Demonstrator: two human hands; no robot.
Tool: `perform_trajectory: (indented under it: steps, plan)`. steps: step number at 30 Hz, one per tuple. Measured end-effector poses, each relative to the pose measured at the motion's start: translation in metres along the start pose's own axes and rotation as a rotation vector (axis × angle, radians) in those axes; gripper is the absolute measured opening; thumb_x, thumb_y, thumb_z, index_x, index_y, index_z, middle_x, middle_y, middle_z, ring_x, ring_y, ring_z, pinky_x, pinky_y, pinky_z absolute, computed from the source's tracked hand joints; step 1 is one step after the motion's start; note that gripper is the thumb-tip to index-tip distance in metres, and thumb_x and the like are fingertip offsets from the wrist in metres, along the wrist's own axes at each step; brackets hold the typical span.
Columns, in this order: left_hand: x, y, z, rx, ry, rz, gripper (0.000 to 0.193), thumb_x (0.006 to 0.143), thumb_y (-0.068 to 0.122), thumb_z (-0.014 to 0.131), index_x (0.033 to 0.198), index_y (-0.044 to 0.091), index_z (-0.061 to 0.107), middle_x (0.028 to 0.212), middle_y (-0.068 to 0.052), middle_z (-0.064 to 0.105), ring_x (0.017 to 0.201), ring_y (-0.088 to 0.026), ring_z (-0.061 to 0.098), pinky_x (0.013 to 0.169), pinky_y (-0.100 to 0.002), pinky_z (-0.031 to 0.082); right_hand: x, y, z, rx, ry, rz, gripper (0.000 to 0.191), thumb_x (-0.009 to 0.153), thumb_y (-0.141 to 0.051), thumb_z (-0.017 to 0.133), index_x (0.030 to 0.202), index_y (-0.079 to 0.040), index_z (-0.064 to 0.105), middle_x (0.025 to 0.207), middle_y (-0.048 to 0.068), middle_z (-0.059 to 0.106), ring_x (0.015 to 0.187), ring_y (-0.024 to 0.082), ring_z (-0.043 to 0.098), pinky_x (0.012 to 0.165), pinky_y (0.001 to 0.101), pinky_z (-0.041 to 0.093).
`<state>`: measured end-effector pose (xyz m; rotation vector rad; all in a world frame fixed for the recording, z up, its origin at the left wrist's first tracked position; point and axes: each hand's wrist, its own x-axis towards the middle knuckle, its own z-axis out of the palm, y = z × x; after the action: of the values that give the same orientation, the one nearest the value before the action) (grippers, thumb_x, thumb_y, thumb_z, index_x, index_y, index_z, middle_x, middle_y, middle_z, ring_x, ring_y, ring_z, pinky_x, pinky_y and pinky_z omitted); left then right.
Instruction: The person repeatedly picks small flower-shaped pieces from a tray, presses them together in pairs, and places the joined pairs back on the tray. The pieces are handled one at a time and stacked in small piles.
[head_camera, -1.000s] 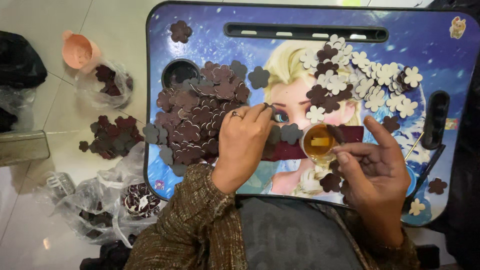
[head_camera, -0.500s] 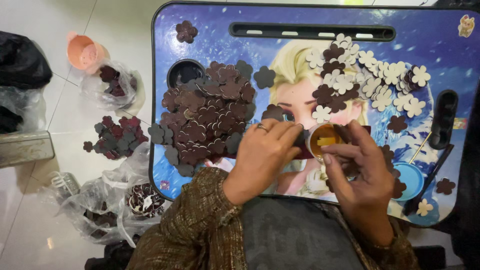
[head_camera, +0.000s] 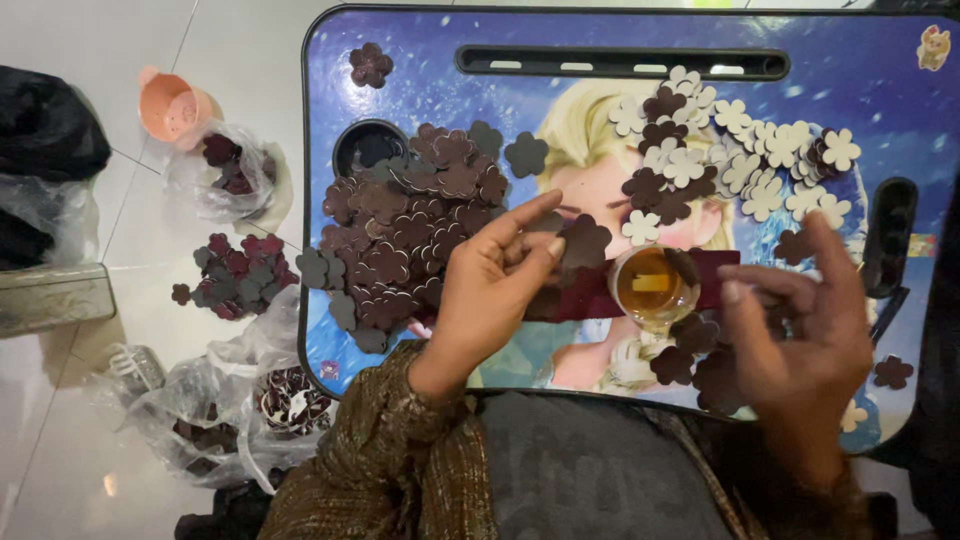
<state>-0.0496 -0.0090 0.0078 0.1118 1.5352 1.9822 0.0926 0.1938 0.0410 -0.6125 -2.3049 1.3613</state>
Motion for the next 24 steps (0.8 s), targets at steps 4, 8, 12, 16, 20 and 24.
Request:
perform_trajectory:
  steps: [4,8,12,16,20,24]
  plan:
    - [-0.009,0.002,-0.004,0.103,0.002,-0.011,0.041,0.1,0.005,0.066,0.14,0.001,0.062,0.107,0.0,0.072,0.089,-0.004,0.064,0.079,-0.021,0.057,0.018,0.014,-0.016,-0.344,0.028,-0.132,0.069,0.104,0.009,0.07,0.162,0.006,0.032,0.113,0.026,0.073,0.097,0.025,0.072,0.079,0.0332,0.058]
    - [-0.02,0.009,-0.013,0.472,0.036,0.065,0.027,0.099,0.009,0.068,0.124,0.002,0.073,0.102,0.0,0.077,0.086,-0.003,0.066,0.075,-0.021,0.056,0.03,0.037,-0.028,-0.447,0.122,-0.116,0.063,0.11,0.004,0.069,0.162,0.003,0.034,0.116,0.022,0.074,0.1,0.025,0.074,0.083,0.0352,0.059]
    - [-0.026,0.014,-0.02,0.649,0.096,0.058,0.022,0.095,0.009,0.069,0.115,0.005,0.078,0.095,-0.001,0.081,0.081,-0.003,0.067,0.072,-0.021,0.055,0.038,0.05,-0.033,-0.473,0.141,-0.026,0.066,0.109,-0.002,0.069,0.166,-0.001,0.035,0.12,0.018,0.075,0.097,0.023,0.073,0.082,0.0352,0.059]
    - [-0.031,0.014,-0.02,0.68,0.122,0.062,0.022,0.093,0.009,0.07,0.113,0.006,0.079,0.092,-0.003,0.081,0.079,-0.003,0.067,0.07,-0.022,0.055,0.042,0.049,-0.028,-0.455,0.101,-0.003,0.07,0.101,0.0,0.068,0.164,-0.004,0.039,0.113,0.016,0.075,0.096,0.026,0.074,0.083,0.037,0.058]
    - [-0.033,0.013,-0.021,0.725,0.101,0.12,0.021,0.094,0.009,0.07,0.113,0.006,0.079,0.094,-0.003,0.081,0.079,-0.003,0.066,0.069,-0.023,0.055,0.043,0.043,-0.024,-0.495,0.039,0.055,0.075,0.091,-0.002,0.073,0.16,-0.007,0.043,0.108,0.014,0.075,0.095,0.03,0.072,0.08,0.0402,0.055]
    - [-0.029,0.012,-0.022,0.857,0.074,0.163,0.023,0.092,0.009,0.071,0.114,0.007,0.079,0.096,-0.008,0.08,0.077,-0.013,0.071,0.07,-0.027,0.056,0.045,0.042,-0.022,-0.55,0.043,0.019,0.08,0.086,-0.006,0.077,0.158,-0.007,0.044,0.111,0.014,0.074,0.096,0.032,0.069,0.081,0.0427,0.054]
